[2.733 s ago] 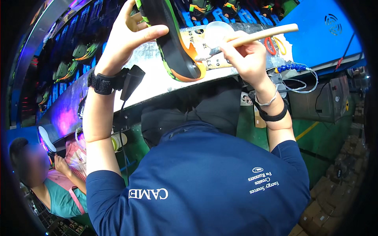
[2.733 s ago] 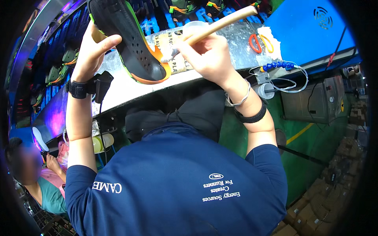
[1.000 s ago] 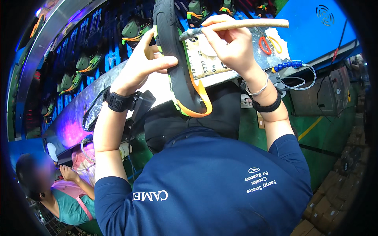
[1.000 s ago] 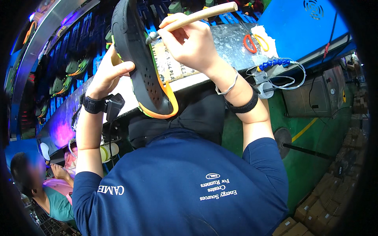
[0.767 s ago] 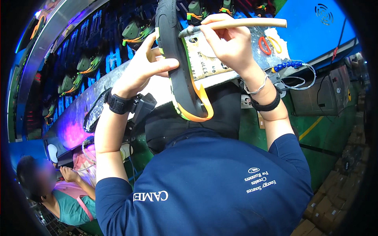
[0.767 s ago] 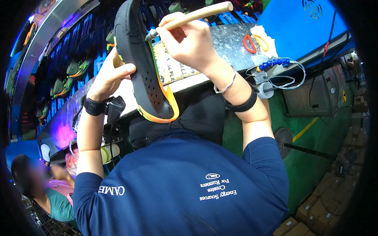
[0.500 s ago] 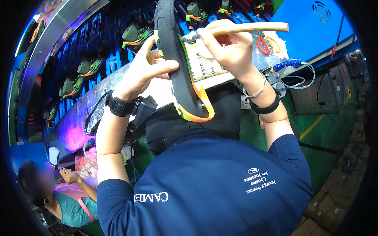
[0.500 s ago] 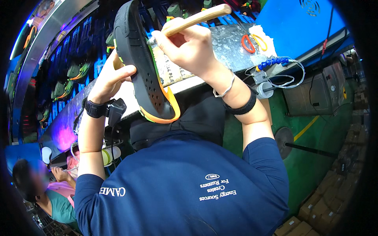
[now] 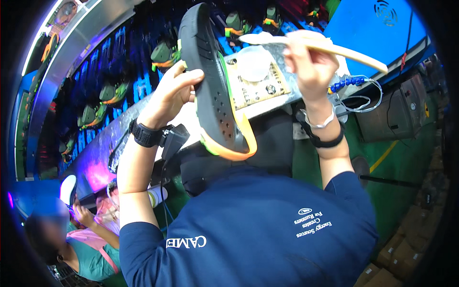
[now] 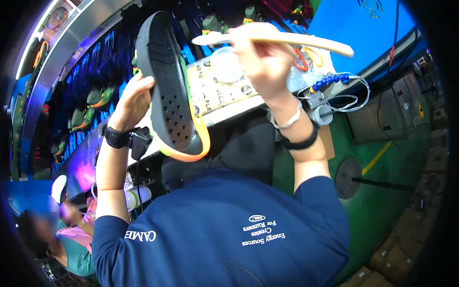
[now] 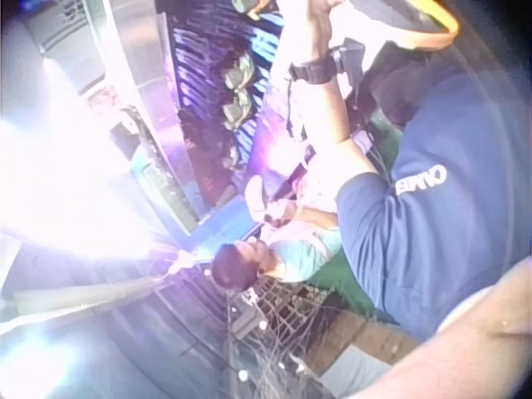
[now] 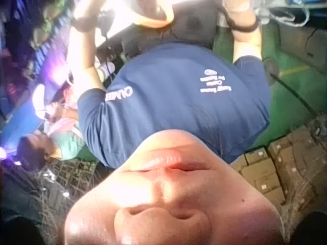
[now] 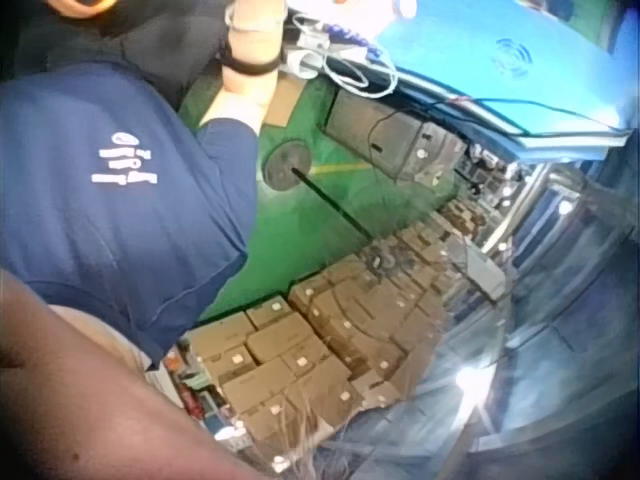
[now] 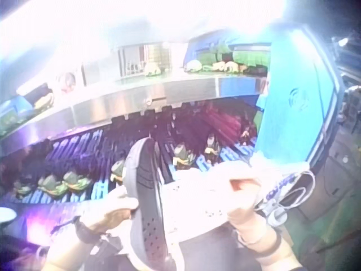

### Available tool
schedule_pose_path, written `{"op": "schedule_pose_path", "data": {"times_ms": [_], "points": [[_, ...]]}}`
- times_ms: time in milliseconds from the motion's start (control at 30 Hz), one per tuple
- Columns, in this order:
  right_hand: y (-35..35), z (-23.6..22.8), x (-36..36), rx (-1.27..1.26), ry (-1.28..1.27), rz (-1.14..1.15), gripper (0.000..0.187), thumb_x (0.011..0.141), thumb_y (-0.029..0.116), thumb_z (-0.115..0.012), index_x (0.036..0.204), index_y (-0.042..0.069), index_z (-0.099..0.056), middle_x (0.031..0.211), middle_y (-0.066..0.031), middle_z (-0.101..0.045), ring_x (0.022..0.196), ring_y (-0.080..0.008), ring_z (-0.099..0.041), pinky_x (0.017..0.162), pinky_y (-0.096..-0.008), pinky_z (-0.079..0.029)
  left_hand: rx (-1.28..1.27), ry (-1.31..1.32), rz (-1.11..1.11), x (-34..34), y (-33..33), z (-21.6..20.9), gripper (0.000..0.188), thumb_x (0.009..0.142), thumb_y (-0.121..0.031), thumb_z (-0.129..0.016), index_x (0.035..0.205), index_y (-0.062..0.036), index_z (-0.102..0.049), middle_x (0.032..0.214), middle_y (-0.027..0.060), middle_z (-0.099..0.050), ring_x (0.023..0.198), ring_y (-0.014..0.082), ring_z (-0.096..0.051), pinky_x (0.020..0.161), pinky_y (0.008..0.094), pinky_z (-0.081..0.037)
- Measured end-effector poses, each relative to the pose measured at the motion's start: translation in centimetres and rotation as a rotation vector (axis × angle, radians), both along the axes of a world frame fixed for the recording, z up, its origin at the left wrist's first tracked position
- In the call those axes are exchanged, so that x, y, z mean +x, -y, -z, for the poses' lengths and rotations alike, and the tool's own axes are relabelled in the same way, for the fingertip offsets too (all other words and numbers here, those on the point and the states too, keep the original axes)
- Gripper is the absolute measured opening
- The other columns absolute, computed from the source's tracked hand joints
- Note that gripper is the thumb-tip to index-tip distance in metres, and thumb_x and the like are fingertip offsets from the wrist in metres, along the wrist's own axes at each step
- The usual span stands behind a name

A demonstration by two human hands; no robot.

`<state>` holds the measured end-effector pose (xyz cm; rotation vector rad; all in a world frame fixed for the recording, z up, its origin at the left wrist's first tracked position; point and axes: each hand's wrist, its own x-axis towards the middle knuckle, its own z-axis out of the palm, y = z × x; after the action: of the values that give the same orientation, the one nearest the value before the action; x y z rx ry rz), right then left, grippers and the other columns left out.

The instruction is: Apply adhesive to the edges of shoe soles using a brush and place them on a conveyor.

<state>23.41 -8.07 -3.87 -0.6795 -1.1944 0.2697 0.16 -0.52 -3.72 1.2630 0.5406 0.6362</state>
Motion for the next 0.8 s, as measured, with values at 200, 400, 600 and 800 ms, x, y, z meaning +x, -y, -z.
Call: {"op": "schedule_pose_path", "data": {"times_ms": [200, 400, 600, 800], "points": [[5.1, 2.6, 7.2, -0.077, -0.078, 0.249, 0.007, 0.080, 0.006, -0.050, 0.081, -0.001, -0.049, 0.058, -0.0022, -0.046, 0.040, -0.0059, -0.039, 0.035, -0.0178, -0.030, -0.225, 0.219, 0.072, 4.0, -3.9, -8.5, 0.056, 0.079, -0.033, -0.031, 0.120, 0.0056, -0.034, 0.112, 0.0290, -0.043, 0.088, 0.0323, -0.055, 0.069, 0.0347, -0.048], [9.5, 5.5, 9.8, -0.251, -0.304, 0.274, 0.004, 0.080, 0.002, -0.050, 0.080, 0.000, -0.046, 0.061, -0.0044, -0.046, 0.042, -0.0050, -0.039, 0.038, -0.0168, -0.032, -0.412, 0.266, 0.744, 12.6, -16.6, -18.2, 0.054, 0.083, -0.027, -0.035, 0.127, -0.0005, -0.020, 0.124, 0.0277, -0.027, 0.104, 0.0350, -0.043, 0.080, 0.0399, -0.045], [11.1, 6.9, 11.3, -0.255, -0.395, 0.275, 0.004, 0.079, 0.002, -0.050, 0.081, 0.000, -0.047, 0.059, -0.0042, -0.046, 0.041, -0.0055, -0.039, 0.038, -0.0169, -0.032, -0.131, 0.323, -0.050, 20.9, -26.6, -22.6, 0.039, 0.088, -0.021, -0.033, 0.117, 0.0044, -0.033, 0.116, 0.0277, -0.036, 0.101, 0.0432, -0.043, 0.084, 0.0458, -0.043], [10.1, 8.4, 12.9, -0.291, -0.443, 0.329, 0.005, 0.080, 0.004, -0.050, 0.082, 0.000, -0.047, 0.058, -0.0041, -0.046, 0.042, -0.0055, -0.039, 0.037, -0.0170, -0.032, 0.052, -0.121, -0.045, 18.3, -22.9, -20.5, 0.042, 0.087, -0.019, -0.035, 0.115, 0.0115, -0.028, 0.112, 0.0293, -0.039, 0.104, 0.0345, -0.044, 0.089, 0.0403, -0.040]]}}
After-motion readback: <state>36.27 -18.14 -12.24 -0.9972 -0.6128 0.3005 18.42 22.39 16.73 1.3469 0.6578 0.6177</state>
